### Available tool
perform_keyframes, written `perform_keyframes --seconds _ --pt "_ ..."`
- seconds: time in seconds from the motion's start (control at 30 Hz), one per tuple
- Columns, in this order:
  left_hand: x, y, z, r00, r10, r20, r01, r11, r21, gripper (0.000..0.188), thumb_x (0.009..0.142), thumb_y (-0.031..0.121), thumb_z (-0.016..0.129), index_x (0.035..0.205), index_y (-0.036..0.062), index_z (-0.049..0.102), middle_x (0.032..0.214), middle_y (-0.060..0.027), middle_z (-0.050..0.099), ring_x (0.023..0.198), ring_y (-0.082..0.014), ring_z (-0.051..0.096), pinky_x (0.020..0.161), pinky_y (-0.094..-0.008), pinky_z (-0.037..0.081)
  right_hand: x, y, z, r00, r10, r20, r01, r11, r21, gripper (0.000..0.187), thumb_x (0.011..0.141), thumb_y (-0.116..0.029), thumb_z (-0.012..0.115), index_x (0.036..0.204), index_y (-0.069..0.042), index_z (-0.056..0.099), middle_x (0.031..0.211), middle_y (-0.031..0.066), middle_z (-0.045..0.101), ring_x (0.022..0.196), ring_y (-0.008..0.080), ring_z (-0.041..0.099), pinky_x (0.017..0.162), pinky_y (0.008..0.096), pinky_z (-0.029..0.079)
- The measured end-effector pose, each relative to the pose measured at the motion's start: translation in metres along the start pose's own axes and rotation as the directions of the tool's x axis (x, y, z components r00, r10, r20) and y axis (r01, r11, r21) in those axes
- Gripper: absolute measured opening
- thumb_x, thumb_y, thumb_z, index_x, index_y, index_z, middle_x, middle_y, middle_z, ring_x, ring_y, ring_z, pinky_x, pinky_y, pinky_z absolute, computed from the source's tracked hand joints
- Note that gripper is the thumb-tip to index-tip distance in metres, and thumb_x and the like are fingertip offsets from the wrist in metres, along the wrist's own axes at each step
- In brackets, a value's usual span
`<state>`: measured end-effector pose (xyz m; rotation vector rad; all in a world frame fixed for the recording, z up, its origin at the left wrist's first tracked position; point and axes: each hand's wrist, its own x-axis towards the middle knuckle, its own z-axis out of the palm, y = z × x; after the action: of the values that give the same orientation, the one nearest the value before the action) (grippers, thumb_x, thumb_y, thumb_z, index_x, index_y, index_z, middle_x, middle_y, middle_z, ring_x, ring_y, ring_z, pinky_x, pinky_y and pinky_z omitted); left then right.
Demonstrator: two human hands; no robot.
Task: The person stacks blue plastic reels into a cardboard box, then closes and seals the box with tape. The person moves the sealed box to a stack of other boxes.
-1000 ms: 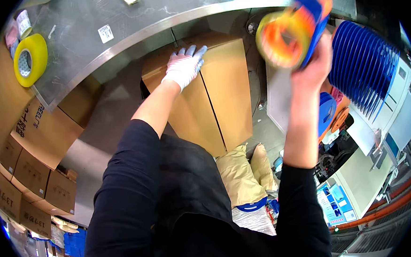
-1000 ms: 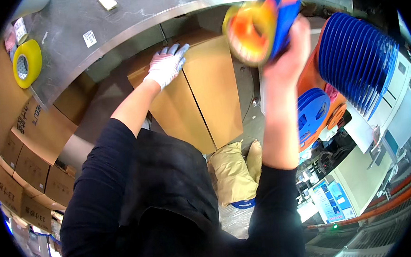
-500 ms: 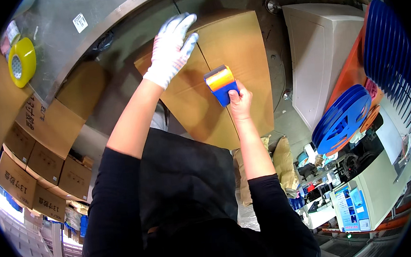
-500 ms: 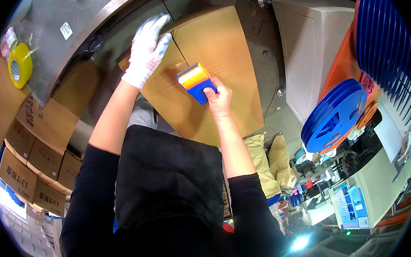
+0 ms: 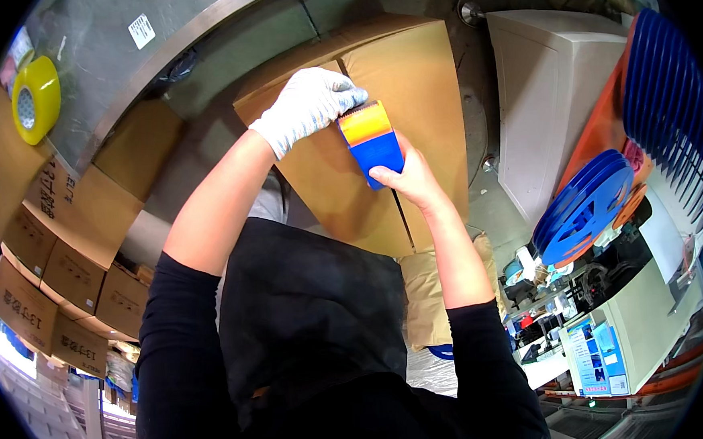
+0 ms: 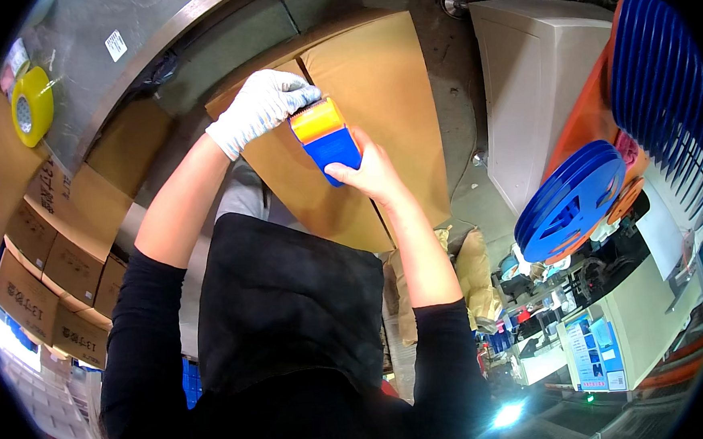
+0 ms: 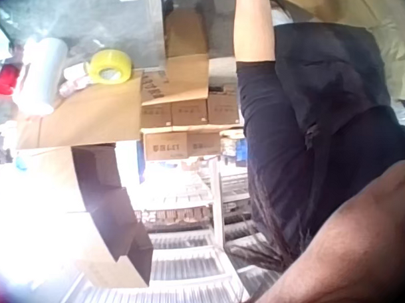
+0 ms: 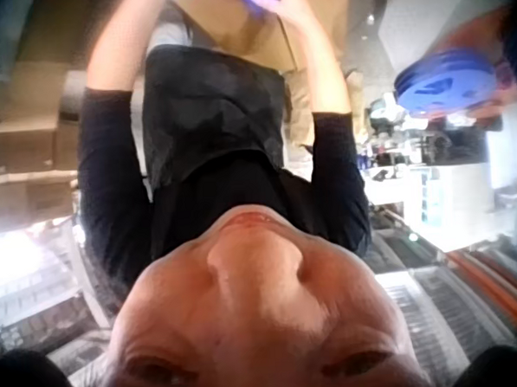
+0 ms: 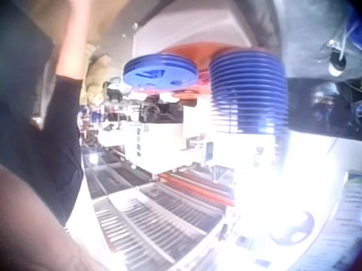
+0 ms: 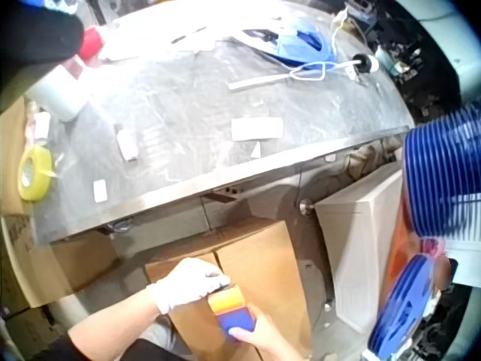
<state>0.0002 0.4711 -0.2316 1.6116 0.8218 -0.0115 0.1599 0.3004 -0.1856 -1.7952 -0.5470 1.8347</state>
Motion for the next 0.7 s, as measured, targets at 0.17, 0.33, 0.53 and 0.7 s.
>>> perform_keyframes --seconds 0.17,0.33,0.53,0.7 --pt "0.036 -0.002 -0.058 0.928 -0.335 -0.165 0.286 0.921 -0.265 0.019 0.085 0.018 0.065 0.097 0.0034 0.069 0.079 -0.0062 0.068 0.074 -0.0117 0.062 0.070 -0.0279 0.049 -0.022 0.037 0.013 0.982 0.018 -0.189 -0.020 1.000 -0.008 0.062 0.069 -0.032 0.078 0.116 0.001 0.054 0.102 0.0112 0.065 0.093 0.0188 0.063 0.082 0.0328 0.050" --pt "0.069 -0.010 -0.063 0.887 -0.364 -0.285 0.439 0.857 0.270 0.035 0.087 0.038 0.061 0.105 0.0087 0.068 0.095 -0.0129 0.069 0.085 -0.0290 0.064 0.078 -0.0346 0.049 0.008 0.015 0.024 0.956 0.098 -0.277 -0.097 0.995 0.017 0.050 0.072 -0.032 0.077 0.103 0.002 0.058 0.092 0.0118 0.067 0.084 0.0173 0.064 0.076 0.0305 0.051" --pt "0.091 -0.042 -0.052 0.871 -0.462 -0.169 0.491 0.807 0.327 0.037 0.086 0.040 0.059 0.108 0.0120 0.066 0.106 -0.0140 0.065 0.097 -0.0330 0.061 0.086 -0.0392 0.047 0.026 0.006 0.026 0.934 0.152 -0.324 -0.175 0.984 -0.042 0.049 0.071 -0.036 0.076 0.097 0.003 0.060 0.088 0.0137 0.067 0.080 0.0183 0.065 0.073 0.0315 0.051" --pt "0.100 -0.074 -0.020 0.791 -0.592 -0.153 0.593 0.682 0.429 0.052 0.087 0.042 0.055 0.132 0.0150 0.048 0.134 -0.0123 0.049 0.118 -0.0309 0.051 0.097 -0.0424 0.043 0.026 0.008 0.030 0.921 0.148 -0.361 -0.183 0.981 -0.064 0.050 0.071 -0.036 0.076 0.097 0.004 0.060 0.087 0.0150 0.067 0.080 0.0200 0.065 0.073 0.0324 0.051"
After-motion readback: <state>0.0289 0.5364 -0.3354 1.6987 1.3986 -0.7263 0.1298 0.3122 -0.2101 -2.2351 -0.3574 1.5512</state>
